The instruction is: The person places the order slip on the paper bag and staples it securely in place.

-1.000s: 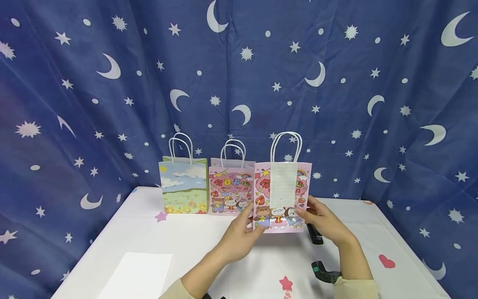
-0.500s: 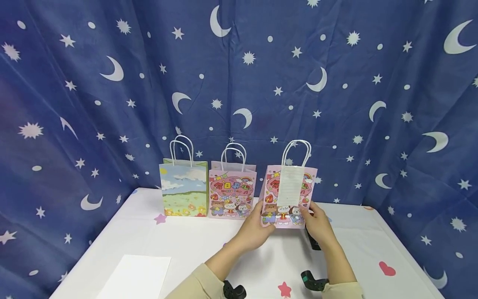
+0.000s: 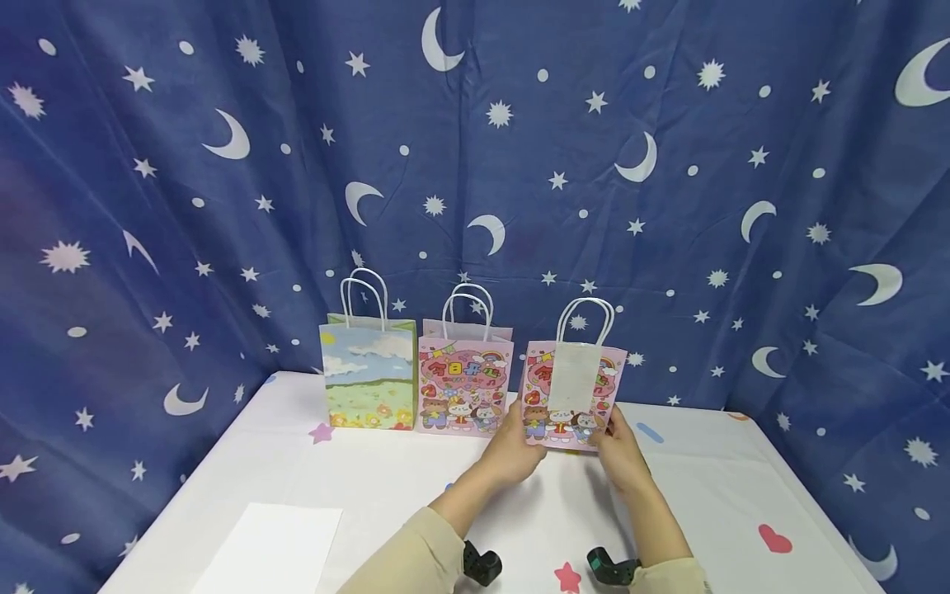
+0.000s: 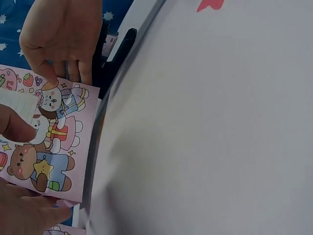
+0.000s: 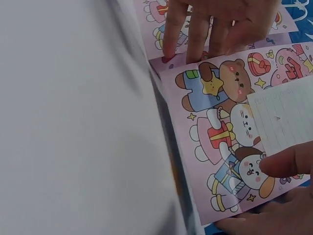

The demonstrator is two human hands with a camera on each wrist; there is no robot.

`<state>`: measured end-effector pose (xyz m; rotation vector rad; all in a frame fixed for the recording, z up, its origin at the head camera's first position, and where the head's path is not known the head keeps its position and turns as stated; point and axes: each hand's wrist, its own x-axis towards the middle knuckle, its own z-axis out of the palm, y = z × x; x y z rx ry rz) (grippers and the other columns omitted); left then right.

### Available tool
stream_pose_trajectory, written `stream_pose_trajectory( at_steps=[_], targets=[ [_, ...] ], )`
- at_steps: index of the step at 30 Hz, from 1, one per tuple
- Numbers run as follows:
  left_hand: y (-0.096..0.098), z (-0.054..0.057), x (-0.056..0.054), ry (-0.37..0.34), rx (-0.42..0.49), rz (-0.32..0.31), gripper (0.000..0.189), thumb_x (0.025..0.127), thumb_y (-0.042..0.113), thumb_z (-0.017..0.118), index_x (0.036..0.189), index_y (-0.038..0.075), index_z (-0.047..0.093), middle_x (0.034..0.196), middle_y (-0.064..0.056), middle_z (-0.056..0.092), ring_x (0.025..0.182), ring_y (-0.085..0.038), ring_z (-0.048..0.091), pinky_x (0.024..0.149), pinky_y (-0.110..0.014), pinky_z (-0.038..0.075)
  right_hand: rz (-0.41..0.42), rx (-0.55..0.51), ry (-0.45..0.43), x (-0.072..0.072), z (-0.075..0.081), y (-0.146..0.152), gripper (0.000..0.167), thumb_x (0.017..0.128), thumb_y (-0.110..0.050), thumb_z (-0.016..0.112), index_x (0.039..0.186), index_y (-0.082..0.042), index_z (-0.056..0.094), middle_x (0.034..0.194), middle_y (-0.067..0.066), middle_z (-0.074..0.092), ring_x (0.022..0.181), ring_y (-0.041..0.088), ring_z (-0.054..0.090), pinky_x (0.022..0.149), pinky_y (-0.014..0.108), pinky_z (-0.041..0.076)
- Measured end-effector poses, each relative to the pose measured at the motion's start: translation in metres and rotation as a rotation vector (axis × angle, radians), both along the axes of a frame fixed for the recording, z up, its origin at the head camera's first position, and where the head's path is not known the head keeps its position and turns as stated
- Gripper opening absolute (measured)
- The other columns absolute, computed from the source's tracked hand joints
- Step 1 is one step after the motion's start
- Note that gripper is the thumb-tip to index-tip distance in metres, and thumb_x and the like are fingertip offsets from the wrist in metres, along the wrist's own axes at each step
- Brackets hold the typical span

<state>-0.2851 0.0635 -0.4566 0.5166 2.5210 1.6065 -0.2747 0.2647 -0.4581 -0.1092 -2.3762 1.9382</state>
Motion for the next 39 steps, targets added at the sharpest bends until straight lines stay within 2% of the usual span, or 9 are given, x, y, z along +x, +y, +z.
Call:
stream_pose_trajectory(
  at_steps=[4,10,15,18,23,26,29,35,39],
  targets=[
    [0.0,-0.003,0.0,-0.031,-0.002,0.018,0.089,0.092,0.011,0.068,0.16,-0.006,0.014,0.16,-0.033,0.034,0.148,-0.05,0.038,0.121,-0.061,0.033,0.026,-0.047,0.006,0.001,-0.005,-0.003,0.085,0.093,0.011,0.044,0.166,-0.01,0.006,0.163,0.023,0.032,0.15,0.039,0.035,0.122,0.052,0.03],
    [-0.004,-0.007,0.0,-0.039,-0.019,0.008,0.087,0.091,0.011,0.068,0.16,-0.006,0.017,0.157,-0.034,0.039,0.144,-0.05,0.043,0.118,-0.062,0.037,-0.003,-0.021,-0.008,0.004,-0.003,-0.005,0.084,0.093,0.01,0.045,0.166,-0.011,0.009,0.159,0.023,0.039,0.144,0.037,0.043,0.111,0.04,0.04],
    [-0.011,-0.003,0.005,-0.052,-0.025,0.0,0.09,0.091,0.014,0.069,0.162,-0.003,0.015,0.161,-0.032,0.036,0.146,-0.05,0.04,0.119,-0.064,0.034,-0.027,-0.054,-0.008,0.004,0.006,0.0,0.084,0.102,0.004,0.045,0.165,-0.008,-0.009,0.17,0.028,0.012,0.158,0.043,0.019,0.128,0.053,0.024],
    [-0.019,-0.001,0.011,-0.063,-0.033,-0.01,0.091,0.09,0.016,0.068,0.162,-0.001,0.016,0.163,-0.031,0.033,0.149,-0.051,0.036,0.12,-0.066,0.03,-0.08,-0.027,-0.02,0.008,0.015,0.003,0.085,0.103,-0.001,0.049,0.165,-0.007,-0.009,0.172,0.027,0.004,0.16,0.044,0.009,0.129,0.055,0.018],
    [-0.037,0.003,0.021,-0.053,-0.038,-0.039,0.089,0.089,0.017,0.067,0.162,0.001,0.019,0.162,-0.027,0.036,0.147,-0.05,0.04,0.119,-0.065,0.033,-0.26,-0.006,0.0,0.018,0.034,0.002,0.073,0.099,-0.004,0.048,0.164,-0.006,0.016,0.165,0.025,0.024,0.15,0.041,0.034,0.123,0.052,0.035],
    [-0.052,0.009,0.026,-0.039,-0.028,-0.053,0.087,0.09,0.016,0.065,0.162,0.004,0.02,0.161,-0.025,0.038,0.144,-0.049,0.044,0.116,-0.066,0.037,-0.362,-0.058,0.057,0.022,0.044,-0.002,0.056,0.1,-0.005,0.048,0.154,-0.004,0.034,0.149,0.021,0.04,0.129,0.031,0.052,0.106,0.035,0.05],
    [-0.068,0.013,0.028,-0.023,-0.033,-0.031,0.085,0.09,0.016,0.064,0.163,0.007,0.02,0.161,-0.022,0.039,0.144,-0.047,0.045,0.114,-0.068,0.038,-0.401,-0.088,0.103,0.026,0.054,-0.011,0.04,0.101,-0.005,0.051,0.141,-0.001,0.044,0.128,0.013,0.048,0.109,0.02,0.056,0.087,0.019,0.053],
    [-0.097,0.018,0.021,0.055,-0.01,0.123,0.078,0.09,0.015,0.063,0.159,0.008,0.029,0.155,-0.018,0.047,0.14,-0.045,0.049,0.109,-0.064,0.044,-0.201,-0.053,0.134,0.032,0.066,-0.039,0.037,0.1,-0.003,0.057,0.137,-0.003,0.052,0.12,0.011,0.056,0.098,0.01,0.059,0.083,0.019,0.054],
    [-0.114,0.02,0.015,0.098,0.025,0.204,0.071,0.093,0.012,0.063,0.156,0.006,0.031,0.15,-0.019,0.049,0.138,-0.043,0.05,0.11,-0.061,0.045,-0.03,0.014,0.125,0.035,0.061,-0.06,0.046,0.098,-0.003,0.061,0.144,-0.008,0.054,0.13,0.017,0.062,0.11,0.022,0.064,0.09,0.025,0.054]
  ],
)
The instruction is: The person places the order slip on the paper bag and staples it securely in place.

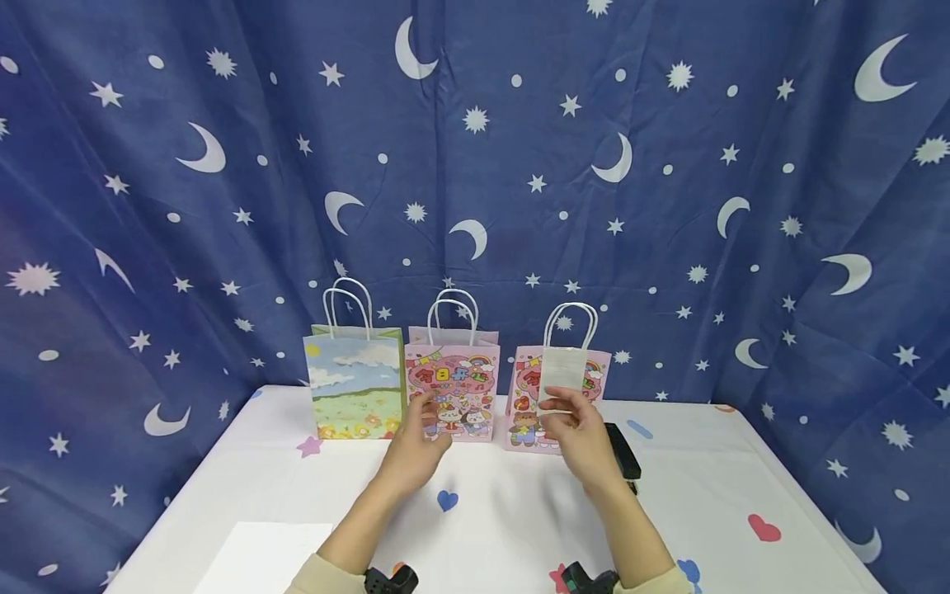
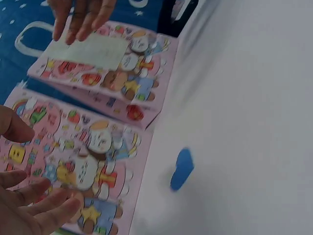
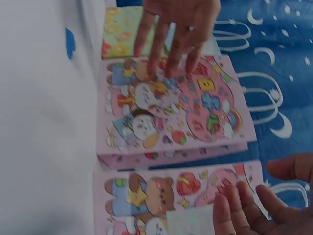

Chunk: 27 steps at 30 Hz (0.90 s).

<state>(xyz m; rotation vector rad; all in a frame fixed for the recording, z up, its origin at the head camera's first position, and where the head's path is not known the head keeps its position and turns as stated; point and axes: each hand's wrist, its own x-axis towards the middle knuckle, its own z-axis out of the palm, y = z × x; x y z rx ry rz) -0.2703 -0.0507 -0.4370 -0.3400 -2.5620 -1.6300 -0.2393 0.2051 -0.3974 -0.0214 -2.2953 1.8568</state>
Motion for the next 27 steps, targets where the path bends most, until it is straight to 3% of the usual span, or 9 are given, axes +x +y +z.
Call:
stream_pose_trajectory(
  at_steps=[6,10,13,17,22,27],
  targets=[
    [-0.022,-0.001,-0.005,0.013,0.071,0.046,0.062,0.096,0.01,0.064,0.151,0.004,0.036,0.141,-0.019,0.05,0.132,-0.04,0.053,0.108,-0.058,0.046,0.139,0.01,-0.039,0.002,-0.018,-0.026,0.06,0.096,-0.005,0.067,0.153,-0.012,0.048,0.144,0.013,0.06,0.133,0.033,0.058,0.109,0.046,0.052],
    [-0.027,-0.001,-0.008,0.031,0.033,0.089,0.062,0.095,0.011,0.064,0.15,0.004,0.036,0.14,-0.018,0.047,0.13,-0.039,0.054,0.106,-0.056,0.048,0.211,-0.016,-0.071,0.001,-0.028,-0.039,0.073,0.094,-0.006,0.068,0.16,-0.013,0.037,0.157,0.012,0.049,0.144,0.036,0.049,0.116,0.057,0.043],
    [-0.028,-0.003,-0.01,0.048,-0.015,0.143,0.066,0.095,0.014,0.065,0.152,0.006,0.034,0.143,-0.018,0.043,0.132,-0.039,0.052,0.104,-0.057,0.049,0.253,-0.036,-0.094,-0.001,-0.034,-0.046,0.081,0.094,-0.008,0.069,0.164,-0.014,0.029,0.165,0.011,0.039,0.151,0.037,0.04,0.119,0.061,0.037],
    [-0.028,-0.007,-0.014,0.062,-0.052,0.159,0.07,0.094,0.016,0.064,0.155,0.006,0.03,0.147,-0.019,0.039,0.134,-0.04,0.05,0.102,-0.058,0.049,0.303,-0.086,-0.123,-0.006,-0.042,-0.054,0.09,0.093,-0.009,0.07,0.166,-0.016,0.019,0.172,0.01,0.024,0.157,0.038,0.029,0.121,0.064,0.031],
    [-0.027,-0.011,-0.018,0.062,-0.065,0.16,0.072,0.093,0.015,0.063,0.156,0.006,0.029,0.147,-0.019,0.041,0.135,-0.041,0.051,0.104,-0.059,0.048,0.313,-0.074,-0.134,-0.011,-0.046,-0.062,0.098,0.091,-0.011,0.071,0.168,-0.018,0.01,0.176,0.007,0.01,0.159,0.039,0.021,0.122,0.066,0.027],
    [-0.029,-0.014,-0.017,0.046,-0.053,0.159,0.073,0.093,0.015,0.063,0.156,0.006,0.029,0.148,-0.019,0.042,0.136,-0.042,0.051,0.107,-0.06,0.047,0.239,-0.014,-0.146,-0.015,-0.046,-0.069,0.097,0.09,-0.013,0.071,0.167,-0.017,0.012,0.173,0.012,0.02,0.156,0.043,0.025,0.12,0.068,0.028]
  ],
)
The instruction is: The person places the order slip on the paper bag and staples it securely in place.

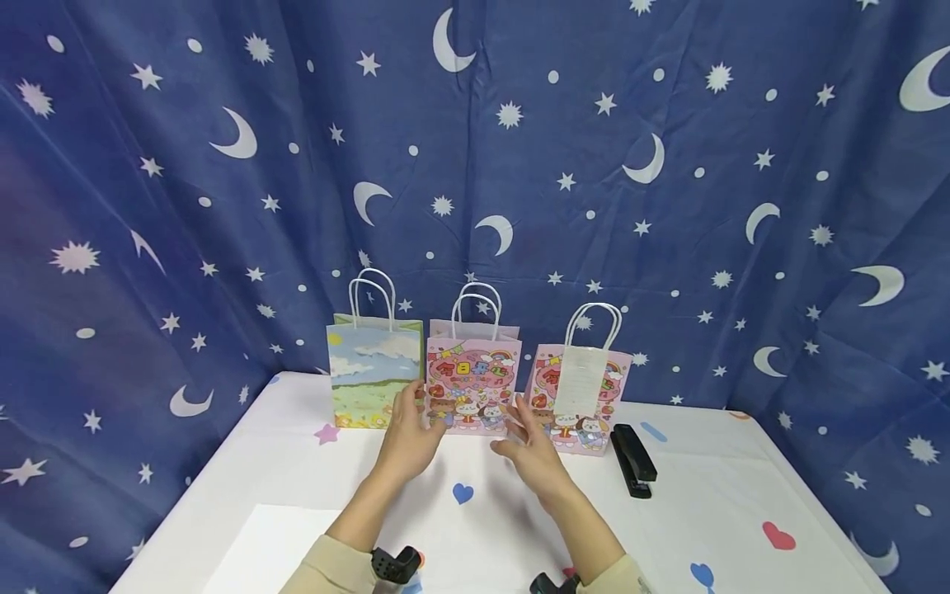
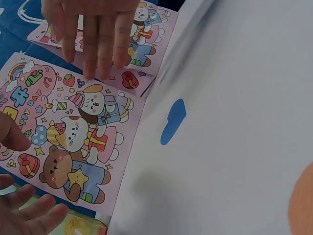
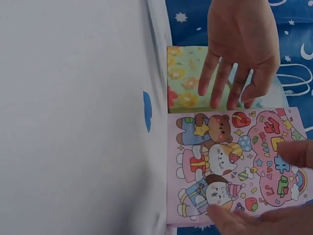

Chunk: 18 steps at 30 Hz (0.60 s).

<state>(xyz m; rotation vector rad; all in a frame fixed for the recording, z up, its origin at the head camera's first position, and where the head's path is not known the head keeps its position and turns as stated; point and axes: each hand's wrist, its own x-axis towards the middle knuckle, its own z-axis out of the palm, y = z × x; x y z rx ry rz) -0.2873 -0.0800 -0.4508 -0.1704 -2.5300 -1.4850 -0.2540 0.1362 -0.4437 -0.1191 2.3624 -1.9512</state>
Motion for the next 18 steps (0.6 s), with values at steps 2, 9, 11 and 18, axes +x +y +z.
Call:
stream_pose_trajectory(
  at_steps=[2,9,11,18],
  targets=[
    [0.0,0.0,0.0,-0.011,-0.005,-0.004,0.074,0.093,0.016,0.064,0.157,0.007,0.028,0.148,-0.019,0.041,0.136,-0.041,0.051,0.107,-0.06,0.047,-0.028,0.011,-0.005,-0.003,0.0,-0.001,0.096,0.091,-0.014,0.07,0.167,-0.015,0.012,0.169,0.016,0.027,0.153,0.045,0.032,0.119,0.066,0.033],
    [-0.001,0.001,-0.001,-0.01,0.014,-0.024,0.074,0.093,0.014,0.064,0.157,0.006,0.028,0.148,-0.02,0.042,0.137,-0.043,0.051,0.11,-0.06,0.045,-0.022,-0.016,-0.036,-0.016,-0.003,-0.001,0.093,0.092,-0.013,0.067,0.167,-0.01,0.012,0.149,0.023,0.043,0.124,0.032,0.061,0.104,0.046,0.055],
    [-0.001,0.0,-0.001,-0.011,0.018,-0.031,0.073,0.094,0.013,0.063,0.157,0.005,0.029,0.148,-0.02,0.042,0.137,-0.043,0.05,0.111,-0.06,0.045,-0.02,-0.014,-0.048,-0.017,-0.004,-0.001,0.092,0.092,-0.014,0.068,0.167,-0.012,0.014,0.149,0.022,0.042,0.124,0.03,0.06,0.104,0.045,0.055],
    [-0.005,0.004,-0.001,-0.015,-0.006,-0.009,0.068,0.094,0.016,0.064,0.155,0.007,0.034,0.145,-0.017,0.047,0.134,-0.04,0.054,0.108,-0.058,0.047,-0.025,0.02,-0.039,-0.013,-0.002,0.001,0.089,0.09,-0.015,0.071,0.165,-0.013,0.023,0.159,0.022,0.037,0.145,0.045,0.043,0.113,0.056,0.046]
  ],
)
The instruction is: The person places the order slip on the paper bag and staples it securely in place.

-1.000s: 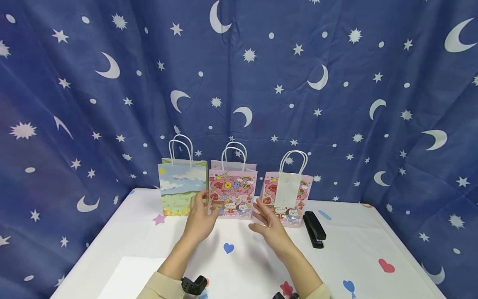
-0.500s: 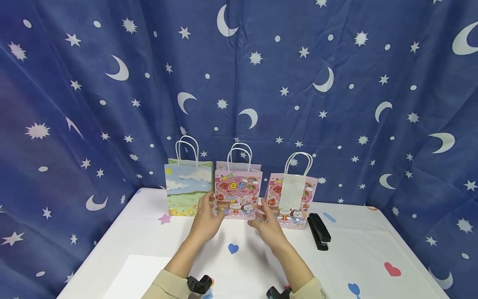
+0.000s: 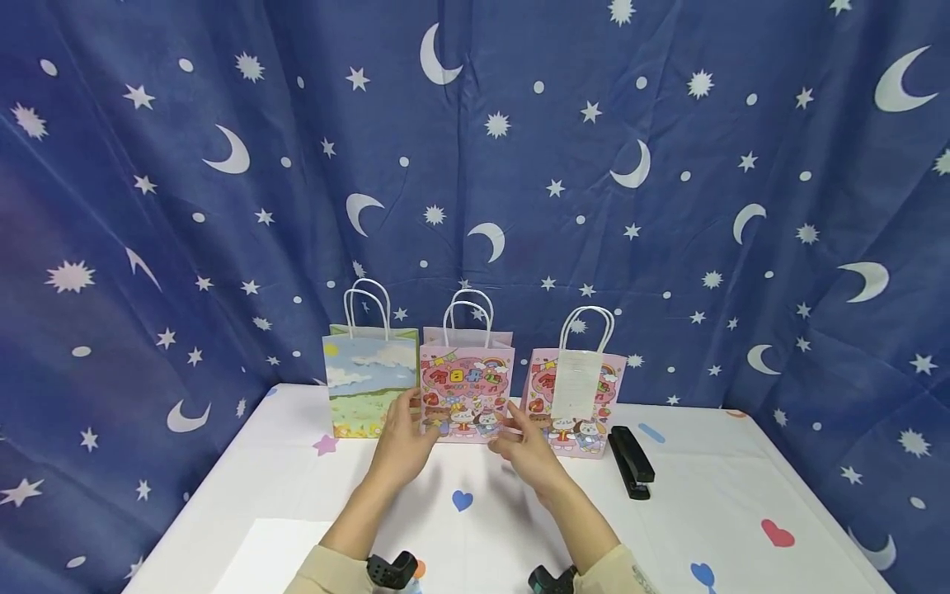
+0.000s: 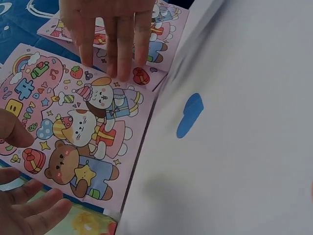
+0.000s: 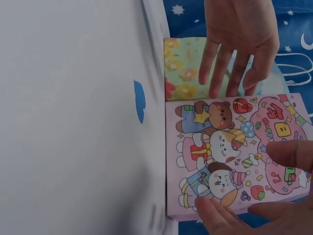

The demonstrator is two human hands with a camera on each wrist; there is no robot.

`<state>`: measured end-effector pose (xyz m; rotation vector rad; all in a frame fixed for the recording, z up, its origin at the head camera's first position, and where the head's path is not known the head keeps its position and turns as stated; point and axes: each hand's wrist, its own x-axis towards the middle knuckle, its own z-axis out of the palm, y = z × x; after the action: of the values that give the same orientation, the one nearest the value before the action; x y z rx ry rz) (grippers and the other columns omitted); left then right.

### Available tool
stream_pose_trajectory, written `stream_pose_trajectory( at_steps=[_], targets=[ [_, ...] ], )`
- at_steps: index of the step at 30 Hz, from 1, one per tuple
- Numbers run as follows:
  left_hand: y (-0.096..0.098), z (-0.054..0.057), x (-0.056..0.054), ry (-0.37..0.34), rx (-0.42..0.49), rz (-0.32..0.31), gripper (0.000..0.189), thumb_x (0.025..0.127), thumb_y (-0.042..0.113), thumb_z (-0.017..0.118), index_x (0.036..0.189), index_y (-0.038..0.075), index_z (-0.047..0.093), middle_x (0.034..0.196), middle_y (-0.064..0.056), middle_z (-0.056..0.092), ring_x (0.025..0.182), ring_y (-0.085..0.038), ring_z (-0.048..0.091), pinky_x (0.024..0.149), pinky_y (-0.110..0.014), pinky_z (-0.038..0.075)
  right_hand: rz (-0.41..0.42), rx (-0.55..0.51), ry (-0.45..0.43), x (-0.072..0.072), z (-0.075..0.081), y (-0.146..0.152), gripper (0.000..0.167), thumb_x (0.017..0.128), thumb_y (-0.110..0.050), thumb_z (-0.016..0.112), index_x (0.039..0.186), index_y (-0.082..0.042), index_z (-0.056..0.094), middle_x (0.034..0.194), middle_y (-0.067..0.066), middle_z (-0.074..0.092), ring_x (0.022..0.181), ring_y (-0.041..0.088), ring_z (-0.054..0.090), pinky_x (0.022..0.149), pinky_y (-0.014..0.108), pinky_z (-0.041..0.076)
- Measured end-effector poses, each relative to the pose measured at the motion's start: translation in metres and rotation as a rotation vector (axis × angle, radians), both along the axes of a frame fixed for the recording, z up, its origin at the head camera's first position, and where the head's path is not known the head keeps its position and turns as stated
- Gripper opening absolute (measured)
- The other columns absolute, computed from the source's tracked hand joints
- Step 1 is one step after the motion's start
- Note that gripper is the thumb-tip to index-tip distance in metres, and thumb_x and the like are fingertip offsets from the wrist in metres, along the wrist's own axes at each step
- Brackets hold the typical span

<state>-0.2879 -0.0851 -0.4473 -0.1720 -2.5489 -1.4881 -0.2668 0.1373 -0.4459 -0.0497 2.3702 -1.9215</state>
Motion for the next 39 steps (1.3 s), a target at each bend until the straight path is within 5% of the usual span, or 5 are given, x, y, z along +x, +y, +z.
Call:
stream_pose_trajectory(
  at_steps=[10,17,22,30,39],
  targets=[
    [-0.014,0.012,0.004,0.064,-0.134,0.066,0.05,0.099,0.025,0.07,0.142,0.006,0.052,0.121,-0.011,0.066,0.108,-0.029,0.071,0.082,-0.044,0.058,-0.01,0.084,0.038,0.014,0.011,0.002,0.076,0.09,-0.014,0.071,0.158,-0.007,0.039,0.159,0.023,0.041,0.149,0.045,0.039,0.117,0.066,0.035],
    [-0.022,0.023,0.007,0.064,-0.176,0.037,0.023,0.099,0.029,0.071,0.113,0.012,0.068,0.101,-0.002,0.072,0.075,-0.013,0.066,0.069,-0.032,0.047,-0.015,0.054,0.046,0.024,0.019,0.012,0.062,0.095,-0.013,0.068,0.151,-0.003,0.043,0.151,0.02,0.051,0.143,0.042,0.048,0.118,0.059,0.04],
    [-0.026,0.03,0.014,0.029,-0.17,-0.105,0.011,0.099,0.025,0.072,0.098,0.016,0.066,0.09,0.002,0.07,0.068,-0.011,0.07,0.061,-0.029,0.049,-0.018,0.047,0.076,0.03,0.022,0.023,0.05,0.096,-0.009,0.067,0.142,-0.002,0.051,0.137,0.018,0.059,0.128,0.032,0.06,0.11,0.05,0.05],
    [-0.026,0.039,0.026,-0.025,-0.2,-0.431,0.014,0.101,0.024,0.069,0.114,0.02,0.069,0.093,0.003,0.068,0.069,-0.013,0.074,0.062,-0.028,0.054,0.003,0.115,0.04,0.044,0.028,0.044,0.044,0.094,-0.014,0.072,0.134,-0.004,0.055,0.122,0.015,0.061,0.105,0.02,0.064,0.094,0.038,0.058],
    [-0.013,0.044,0.031,-0.035,-0.281,-0.601,0.024,0.099,0.024,0.07,0.122,0.019,0.067,0.101,0.005,0.073,0.076,-0.011,0.073,0.076,-0.028,0.053,0.174,0.205,0.028,0.061,0.04,0.07,0.046,0.099,-0.027,0.069,0.138,-0.01,0.052,0.125,0.015,0.059,0.112,0.025,0.068,0.095,0.045,0.057]
  ],
)
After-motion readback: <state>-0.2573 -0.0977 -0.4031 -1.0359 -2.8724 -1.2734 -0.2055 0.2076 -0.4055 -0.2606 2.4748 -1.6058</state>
